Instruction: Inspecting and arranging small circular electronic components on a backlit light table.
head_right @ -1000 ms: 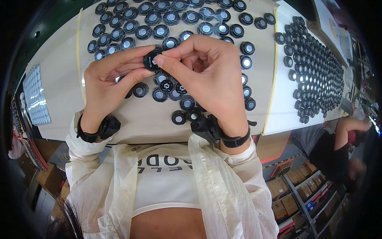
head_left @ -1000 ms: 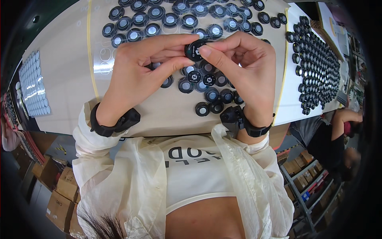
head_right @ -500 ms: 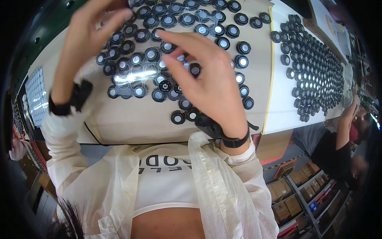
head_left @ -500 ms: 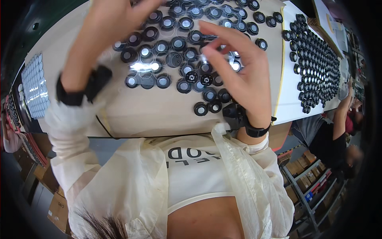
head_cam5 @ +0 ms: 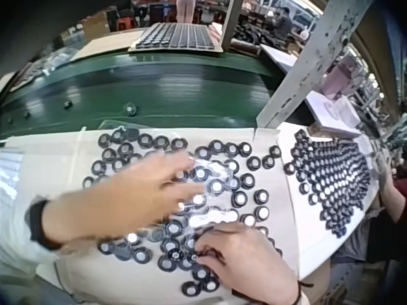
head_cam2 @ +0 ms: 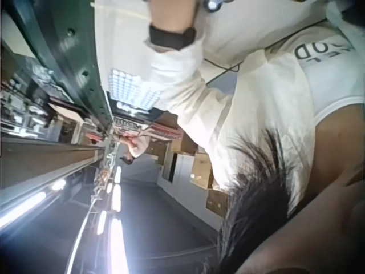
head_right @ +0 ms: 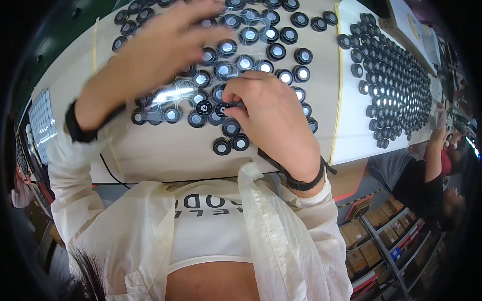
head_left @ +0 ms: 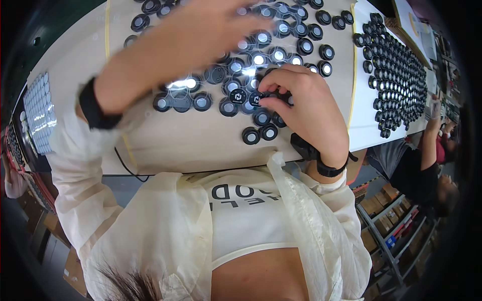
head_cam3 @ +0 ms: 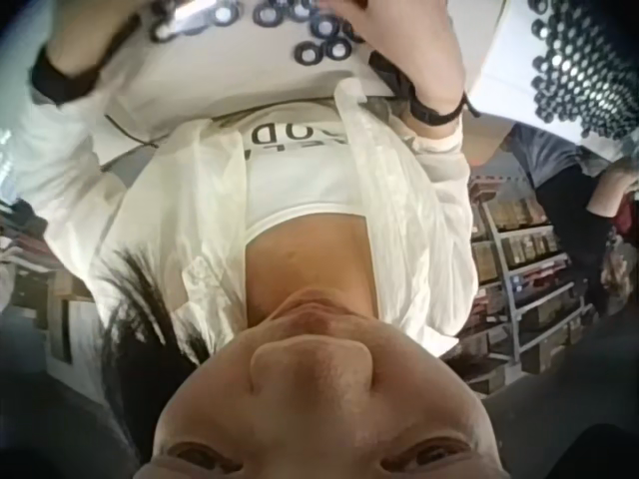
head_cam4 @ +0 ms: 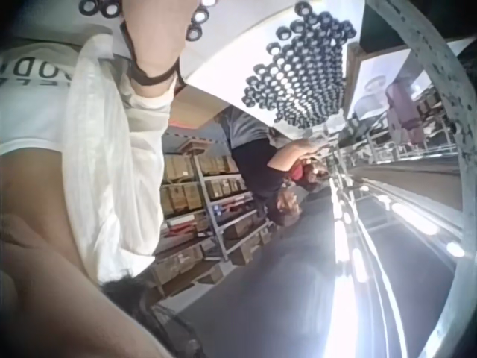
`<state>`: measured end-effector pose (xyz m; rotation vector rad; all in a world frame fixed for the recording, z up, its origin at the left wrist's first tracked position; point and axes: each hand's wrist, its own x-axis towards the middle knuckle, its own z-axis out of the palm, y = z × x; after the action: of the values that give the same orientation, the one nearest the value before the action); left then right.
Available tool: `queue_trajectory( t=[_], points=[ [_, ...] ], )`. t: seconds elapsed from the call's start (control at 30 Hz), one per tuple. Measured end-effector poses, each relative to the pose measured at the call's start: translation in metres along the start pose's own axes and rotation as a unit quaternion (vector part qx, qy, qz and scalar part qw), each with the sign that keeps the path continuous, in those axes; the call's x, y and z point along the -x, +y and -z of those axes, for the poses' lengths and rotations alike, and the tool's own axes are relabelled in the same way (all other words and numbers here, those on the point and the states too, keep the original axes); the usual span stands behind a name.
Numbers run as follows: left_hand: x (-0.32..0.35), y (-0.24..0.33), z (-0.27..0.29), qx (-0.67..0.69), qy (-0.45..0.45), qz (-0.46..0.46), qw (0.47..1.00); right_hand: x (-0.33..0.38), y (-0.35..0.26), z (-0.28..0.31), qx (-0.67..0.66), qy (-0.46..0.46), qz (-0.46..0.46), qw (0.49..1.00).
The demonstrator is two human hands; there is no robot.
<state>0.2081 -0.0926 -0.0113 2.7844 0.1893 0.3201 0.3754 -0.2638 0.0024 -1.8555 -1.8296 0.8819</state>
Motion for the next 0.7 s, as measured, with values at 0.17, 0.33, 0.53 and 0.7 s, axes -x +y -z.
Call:
queue_trajectory(
  t=[0.17, 0.33, 0.53, 0.7],
  points=[
    [0.035, 0.033, -0.039, 0.061, -0.038, 0.033, 0.997, -0.004, -0.012, -0.002, 0.031, -0.007, -0.058, 0.998],
    [0.037, 0.032, -0.041, 0.046, -0.029, 0.029, 0.998, -0.016, -0.001, 0.001, 0.018, -0.048, -0.055, 0.997],
    [0.038, 0.031, -0.045, 0.035, -0.025, 0.022, 0.999, -0.014, -0.005, -0.001, 0.046, -0.042, -0.028, 0.998],
    [0.036, 0.03, -0.048, 0.016, -0.02, 0.025, 0.999, -0.005, -0.014, -0.003, 0.089, -0.009, -0.009, 0.996]
  ],
)
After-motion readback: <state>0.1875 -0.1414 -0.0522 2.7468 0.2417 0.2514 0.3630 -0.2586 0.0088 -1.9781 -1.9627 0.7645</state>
